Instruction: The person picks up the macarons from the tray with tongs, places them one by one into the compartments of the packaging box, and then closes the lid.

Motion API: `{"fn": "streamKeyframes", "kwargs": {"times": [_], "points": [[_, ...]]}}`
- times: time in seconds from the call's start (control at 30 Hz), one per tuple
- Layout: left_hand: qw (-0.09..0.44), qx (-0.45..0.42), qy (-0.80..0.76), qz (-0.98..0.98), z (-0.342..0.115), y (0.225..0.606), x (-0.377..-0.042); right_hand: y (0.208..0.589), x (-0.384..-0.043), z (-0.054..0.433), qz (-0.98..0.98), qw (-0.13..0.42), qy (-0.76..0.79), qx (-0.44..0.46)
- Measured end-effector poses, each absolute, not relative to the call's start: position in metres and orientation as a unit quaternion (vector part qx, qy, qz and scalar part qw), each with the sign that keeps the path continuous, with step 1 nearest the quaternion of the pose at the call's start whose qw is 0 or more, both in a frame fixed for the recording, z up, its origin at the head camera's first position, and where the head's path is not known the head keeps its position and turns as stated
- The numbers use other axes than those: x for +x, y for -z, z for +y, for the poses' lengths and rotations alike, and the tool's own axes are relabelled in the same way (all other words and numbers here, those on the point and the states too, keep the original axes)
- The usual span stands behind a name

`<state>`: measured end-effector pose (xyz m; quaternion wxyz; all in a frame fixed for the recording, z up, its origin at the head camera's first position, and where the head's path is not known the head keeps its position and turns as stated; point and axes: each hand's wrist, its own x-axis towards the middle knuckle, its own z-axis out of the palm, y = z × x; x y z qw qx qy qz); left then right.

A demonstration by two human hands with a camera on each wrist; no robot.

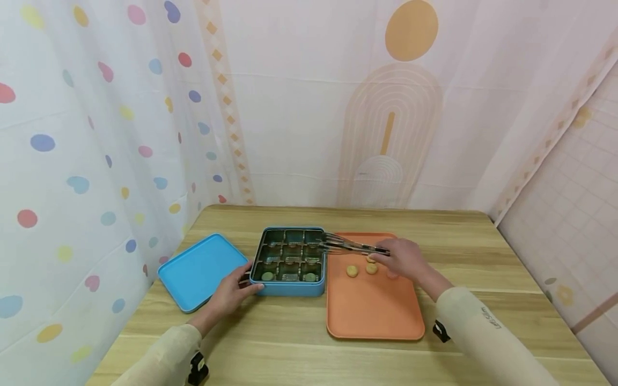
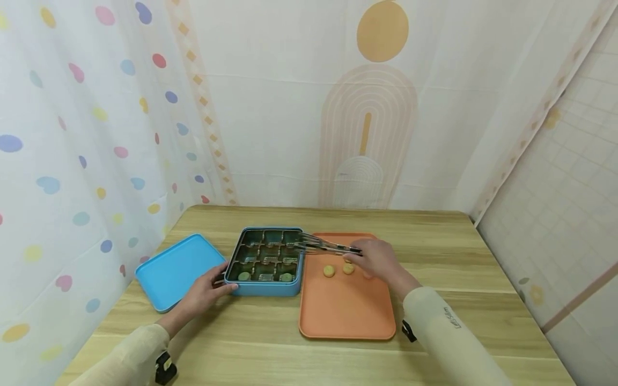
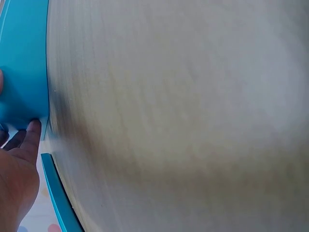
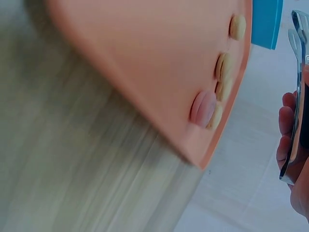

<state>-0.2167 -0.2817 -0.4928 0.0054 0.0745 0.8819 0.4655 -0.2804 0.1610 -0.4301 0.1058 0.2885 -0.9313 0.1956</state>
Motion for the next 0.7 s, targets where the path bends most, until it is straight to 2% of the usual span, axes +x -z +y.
{"fn": "streamKeyframes", "kwargs": {"times": [0.43, 0.7], "points": [[0.004, 0.066, -0.46, 0.885, -0.282, 0.491, -0.216, 0.435, -0.274, 0.201, -0.938, 0.099, -0.215, 0.252], [0.003, 0.072, -0.458, 0.886, -0.283, 0.493, -0.218, 0.446, -0.266, 0.218, -0.937, 0.107, -0.198, 0.268]]}}
